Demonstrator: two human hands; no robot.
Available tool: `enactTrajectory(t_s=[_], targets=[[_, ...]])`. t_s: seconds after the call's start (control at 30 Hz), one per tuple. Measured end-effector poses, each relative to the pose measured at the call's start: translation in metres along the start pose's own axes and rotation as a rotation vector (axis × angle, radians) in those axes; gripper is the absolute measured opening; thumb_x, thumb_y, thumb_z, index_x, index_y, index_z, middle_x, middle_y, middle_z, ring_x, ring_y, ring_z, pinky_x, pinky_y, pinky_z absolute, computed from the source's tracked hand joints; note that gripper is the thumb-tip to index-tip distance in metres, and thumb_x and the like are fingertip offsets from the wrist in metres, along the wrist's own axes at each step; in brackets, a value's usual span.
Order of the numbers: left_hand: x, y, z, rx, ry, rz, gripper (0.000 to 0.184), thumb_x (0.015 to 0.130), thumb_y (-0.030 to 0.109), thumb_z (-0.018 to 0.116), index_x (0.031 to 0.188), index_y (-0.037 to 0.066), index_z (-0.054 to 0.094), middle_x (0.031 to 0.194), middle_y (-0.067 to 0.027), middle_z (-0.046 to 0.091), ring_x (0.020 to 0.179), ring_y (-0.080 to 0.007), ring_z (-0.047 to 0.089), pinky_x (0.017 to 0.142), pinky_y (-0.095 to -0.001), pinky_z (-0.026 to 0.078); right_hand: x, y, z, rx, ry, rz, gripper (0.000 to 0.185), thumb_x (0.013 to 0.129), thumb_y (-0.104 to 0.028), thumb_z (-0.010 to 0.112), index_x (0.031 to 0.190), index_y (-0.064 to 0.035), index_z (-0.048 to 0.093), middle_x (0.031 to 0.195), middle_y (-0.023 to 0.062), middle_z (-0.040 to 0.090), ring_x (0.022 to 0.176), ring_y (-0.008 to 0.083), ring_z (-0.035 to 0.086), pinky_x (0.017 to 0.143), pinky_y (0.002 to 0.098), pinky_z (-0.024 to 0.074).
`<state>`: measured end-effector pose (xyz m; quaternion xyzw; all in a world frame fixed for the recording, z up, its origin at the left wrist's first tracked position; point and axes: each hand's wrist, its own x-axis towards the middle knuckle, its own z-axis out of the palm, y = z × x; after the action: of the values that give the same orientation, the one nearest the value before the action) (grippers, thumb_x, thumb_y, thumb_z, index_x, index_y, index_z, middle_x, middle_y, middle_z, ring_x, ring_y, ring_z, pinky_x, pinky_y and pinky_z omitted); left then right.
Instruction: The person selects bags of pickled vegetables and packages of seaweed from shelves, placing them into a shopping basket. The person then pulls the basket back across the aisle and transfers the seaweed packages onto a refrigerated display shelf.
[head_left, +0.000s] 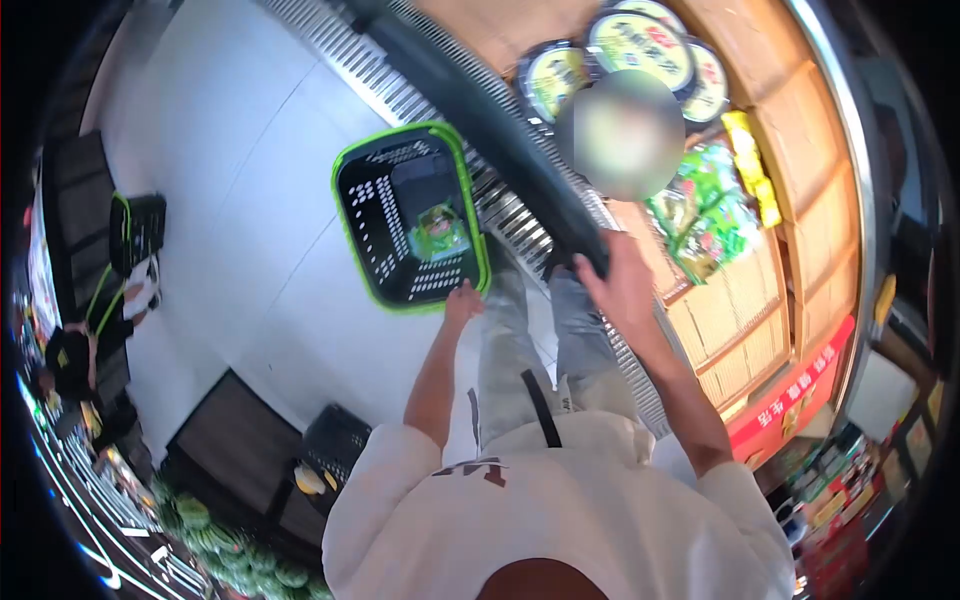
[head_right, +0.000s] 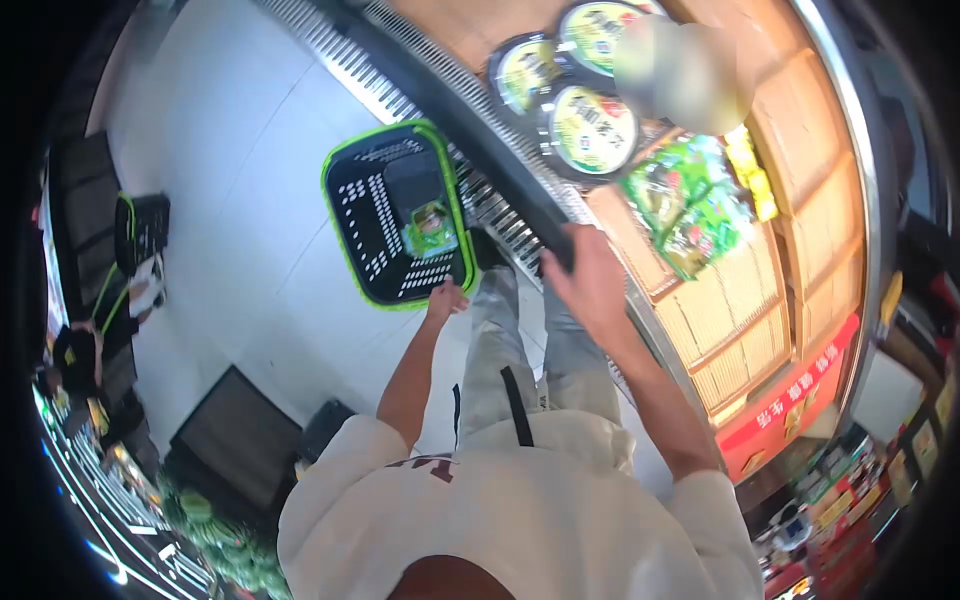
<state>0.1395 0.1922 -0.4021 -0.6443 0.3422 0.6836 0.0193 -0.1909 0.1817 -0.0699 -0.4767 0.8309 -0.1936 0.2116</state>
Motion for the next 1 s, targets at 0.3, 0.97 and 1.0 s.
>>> enactTrajectory(t_s=[0.3,0.97,1.0], targets=[[-0.087,0.096,0.019,0.324,-0.166,0.308,0.028,0.099,0.028,0.056,0.091,0.004,0.068,0.079,-0.008,0.071,0.061,-0.0134,0.066,0.051,-0.0267,0.05,-0.003,0.144,-0.001,1.155,0.169,0.482,0.036,0.092,-0.028,0.07,0.115,-0.002,0.062,0.104,0.0064,0.067,0.094,0.0165,0.062,0.084,0.0317,0.0505],[-0.255,0.176,0.119,0.353,-0.037,0.565,0.021,0.099,0.016,0.059,0.109,-0.002,0.063,0.096,-0.007,0.069,0.084,-0.0116,0.064,0.075,-0.0263,0.05,-0.055,0.349,-0.025,0.975,0.824,0.604,0.029,0.1,-0.024,0.054,0.081,-0.0029,0.055,0.072,0.0038,0.051,0.071,0.0111,0.043,0.068,0.0308,0.0407],[-0.269,0.195,0.131,0.359,-0.066,0.624,0.021,0.099,0.016,0.059,0.111,-0.002,0.063,0.096,-0.0067,0.069,0.084,-0.0116,0.063,0.076,-0.0263,0.05,-0.063,0.33,-0.036,0.961,0.818,0.583,0.029,0.101,-0.025,0.054,0.082,-0.003,0.056,0.073,0.0034,0.051,0.071,0.0109,0.043,0.068,0.0302,0.0408]])
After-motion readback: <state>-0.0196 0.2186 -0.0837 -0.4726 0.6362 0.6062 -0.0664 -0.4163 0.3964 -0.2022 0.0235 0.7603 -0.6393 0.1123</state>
